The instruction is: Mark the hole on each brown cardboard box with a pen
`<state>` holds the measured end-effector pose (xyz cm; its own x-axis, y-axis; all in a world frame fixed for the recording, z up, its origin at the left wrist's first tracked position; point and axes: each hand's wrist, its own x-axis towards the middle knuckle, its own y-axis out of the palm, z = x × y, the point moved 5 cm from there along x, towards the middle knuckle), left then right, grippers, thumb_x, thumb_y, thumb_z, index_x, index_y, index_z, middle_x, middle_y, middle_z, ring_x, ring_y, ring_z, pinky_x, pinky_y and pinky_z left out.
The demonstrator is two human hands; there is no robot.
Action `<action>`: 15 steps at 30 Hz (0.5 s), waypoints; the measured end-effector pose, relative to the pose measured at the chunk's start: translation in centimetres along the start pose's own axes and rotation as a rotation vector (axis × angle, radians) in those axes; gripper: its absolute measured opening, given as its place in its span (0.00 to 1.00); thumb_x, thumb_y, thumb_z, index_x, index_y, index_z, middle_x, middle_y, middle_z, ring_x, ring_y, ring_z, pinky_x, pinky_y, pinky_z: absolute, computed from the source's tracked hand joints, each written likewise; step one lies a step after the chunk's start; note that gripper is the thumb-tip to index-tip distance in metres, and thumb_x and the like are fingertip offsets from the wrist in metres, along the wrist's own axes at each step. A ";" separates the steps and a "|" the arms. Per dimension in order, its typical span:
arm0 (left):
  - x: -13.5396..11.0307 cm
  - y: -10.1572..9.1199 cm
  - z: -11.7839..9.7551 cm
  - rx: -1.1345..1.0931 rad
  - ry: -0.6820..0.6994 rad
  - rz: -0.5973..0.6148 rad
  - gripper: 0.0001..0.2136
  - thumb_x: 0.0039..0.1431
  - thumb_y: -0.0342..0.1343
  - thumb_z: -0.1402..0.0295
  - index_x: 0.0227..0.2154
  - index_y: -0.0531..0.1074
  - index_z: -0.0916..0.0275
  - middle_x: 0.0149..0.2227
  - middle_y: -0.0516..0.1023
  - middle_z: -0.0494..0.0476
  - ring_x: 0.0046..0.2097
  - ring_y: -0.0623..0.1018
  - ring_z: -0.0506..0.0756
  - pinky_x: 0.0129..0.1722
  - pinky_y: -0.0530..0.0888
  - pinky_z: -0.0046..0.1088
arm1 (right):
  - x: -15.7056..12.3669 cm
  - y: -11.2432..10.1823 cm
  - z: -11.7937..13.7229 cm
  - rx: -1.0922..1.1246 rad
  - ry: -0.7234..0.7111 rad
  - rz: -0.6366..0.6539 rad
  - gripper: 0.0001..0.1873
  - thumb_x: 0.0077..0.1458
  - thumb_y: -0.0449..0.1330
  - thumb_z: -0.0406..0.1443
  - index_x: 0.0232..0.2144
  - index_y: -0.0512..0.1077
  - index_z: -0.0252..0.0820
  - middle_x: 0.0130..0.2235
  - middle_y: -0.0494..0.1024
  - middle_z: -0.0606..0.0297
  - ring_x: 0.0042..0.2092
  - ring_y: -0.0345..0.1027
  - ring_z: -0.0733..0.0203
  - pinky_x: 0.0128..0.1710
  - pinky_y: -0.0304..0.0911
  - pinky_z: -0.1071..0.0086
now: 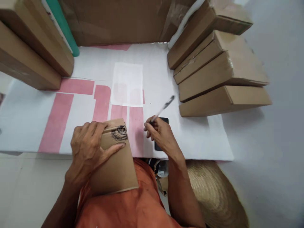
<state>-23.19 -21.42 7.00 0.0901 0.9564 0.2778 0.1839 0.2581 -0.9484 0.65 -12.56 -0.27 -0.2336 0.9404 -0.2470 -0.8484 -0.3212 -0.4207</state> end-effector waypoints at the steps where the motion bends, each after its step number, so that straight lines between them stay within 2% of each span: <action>1: 0.0 0.0 0.0 -0.005 -0.004 -0.002 0.29 0.64 0.62 0.38 0.47 0.76 0.63 0.41 0.82 0.63 0.42 0.80 0.67 0.46 0.69 0.45 | 0.5 0.1 -0.8 -0.167 0.037 0.006 0.05 0.69 0.61 0.37 0.38 0.70 0.43 0.33 0.81 0.63 0.30 0.74 0.59 0.33 0.62 0.66; 4: 0.0 0.2 0.0 -0.016 -0.022 -0.004 0.29 0.63 0.64 0.39 0.47 0.76 0.63 0.42 0.82 0.62 0.42 0.80 0.66 0.47 0.69 0.44 | 1.2 0.9 -2.0 -0.591 0.136 0.042 0.04 0.71 0.61 0.36 0.43 0.73 0.40 0.39 0.85 0.53 0.40 0.80 0.49 0.37 0.58 0.64; 7: 0.1 0.4 0.1 -0.025 -0.048 0.011 0.29 0.61 0.65 0.38 0.47 0.76 0.62 0.42 0.82 0.61 0.43 0.80 0.65 0.47 0.69 0.44 | 0.9 2.0 -2.0 -0.784 0.214 0.116 0.10 0.75 0.59 0.38 0.50 0.74 0.37 0.44 0.86 0.46 0.45 0.82 0.43 0.37 0.56 0.63; 10: 0.1 0.7 0.2 -0.030 -0.069 0.028 0.30 0.59 0.67 0.39 0.48 0.76 0.62 0.42 0.82 0.61 0.43 0.80 0.65 0.47 0.70 0.44 | 0.6 2.4 -1.8 -0.801 0.234 0.134 0.12 0.76 0.59 0.39 0.53 0.74 0.36 0.46 0.86 0.45 0.46 0.83 0.41 0.38 0.57 0.63; 13: 0.1 0.8 0.4 -0.028 -0.084 0.044 0.30 0.59 0.68 0.39 0.48 0.76 0.62 0.43 0.82 0.60 0.44 0.80 0.65 0.48 0.70 0.44 | 0.1 2.0 -2.2 -0.706 0.202 0.122 0.14 0.75 0.60 0.42 0.53 0.74 0.37 0.44 0.86 0.49 0.47 0.82 0.40 0.40 0.61 0.61; 15: 0.2 0.8 0.4 -0.027 -0.083 0.047 0.29 0.60 0.67 0.39 0.48 0.76 0.61 0.43 0.82 0.60 0.44 0.80 0.65 0.48 0.70 0.44 | -0.5 0.9 -2.8 -0.644 0.156 0.028 0.18 0.73 0.62 0.45 0.54 0.73 0.37 0.44 0.85 0.49 0.48 0.81 0.40 0.43 0.65 0.60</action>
<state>-23.46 -20.98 6.25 0.0179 0.9756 0.2188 0.2076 0.2104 -0.9553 1.29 -13.61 -2.98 -0.1390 0.9192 -0.3684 -0.3780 -0.3931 -0.8382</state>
